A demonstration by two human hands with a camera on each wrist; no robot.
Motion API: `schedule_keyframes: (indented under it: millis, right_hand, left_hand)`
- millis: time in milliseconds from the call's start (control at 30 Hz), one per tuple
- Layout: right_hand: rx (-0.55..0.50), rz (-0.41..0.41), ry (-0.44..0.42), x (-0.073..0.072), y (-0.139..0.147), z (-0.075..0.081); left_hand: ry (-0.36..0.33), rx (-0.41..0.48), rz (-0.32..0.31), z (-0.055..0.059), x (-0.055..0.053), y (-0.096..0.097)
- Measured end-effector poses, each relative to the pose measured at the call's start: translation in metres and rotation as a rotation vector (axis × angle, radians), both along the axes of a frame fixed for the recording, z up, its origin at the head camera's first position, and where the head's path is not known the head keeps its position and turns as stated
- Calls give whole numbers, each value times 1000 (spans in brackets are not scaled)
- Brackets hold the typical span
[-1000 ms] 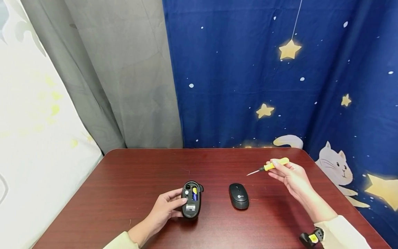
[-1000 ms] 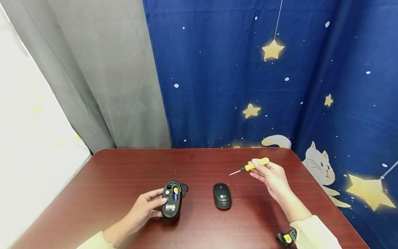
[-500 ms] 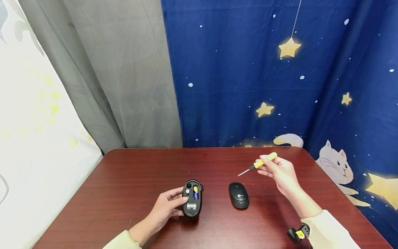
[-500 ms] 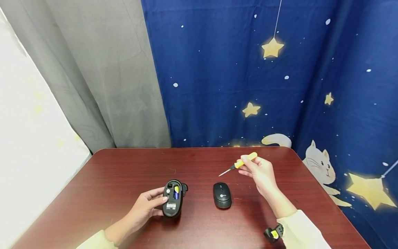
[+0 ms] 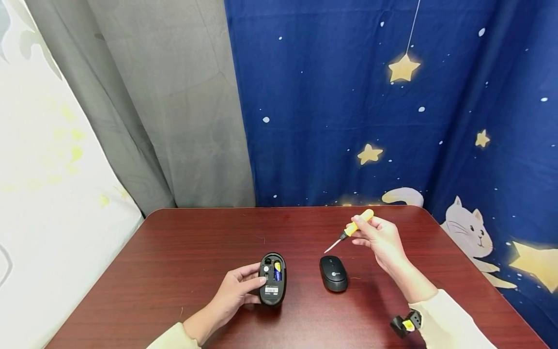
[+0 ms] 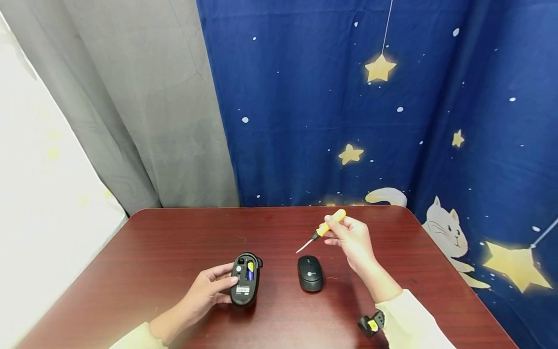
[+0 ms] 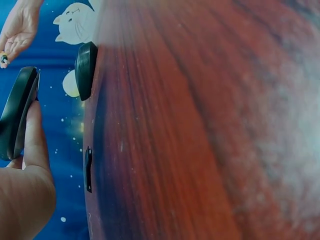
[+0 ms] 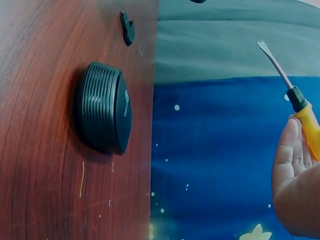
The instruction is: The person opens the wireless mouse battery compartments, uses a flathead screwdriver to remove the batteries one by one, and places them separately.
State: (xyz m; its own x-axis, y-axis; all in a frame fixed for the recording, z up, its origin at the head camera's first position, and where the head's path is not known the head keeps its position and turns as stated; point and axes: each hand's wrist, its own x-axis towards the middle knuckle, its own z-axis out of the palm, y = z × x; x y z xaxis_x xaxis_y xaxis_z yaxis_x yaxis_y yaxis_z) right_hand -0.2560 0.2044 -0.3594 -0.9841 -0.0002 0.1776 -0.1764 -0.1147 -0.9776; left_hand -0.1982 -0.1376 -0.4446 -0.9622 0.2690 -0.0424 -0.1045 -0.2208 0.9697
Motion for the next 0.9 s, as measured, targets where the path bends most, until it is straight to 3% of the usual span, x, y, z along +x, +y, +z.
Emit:
schedule_keyframes:
  millis: [900]
  right_hand:
    - [20, 15, 9, -2, -43, 0]
  left_hand:
    - [8, 7, -40, 0, 3, 9]
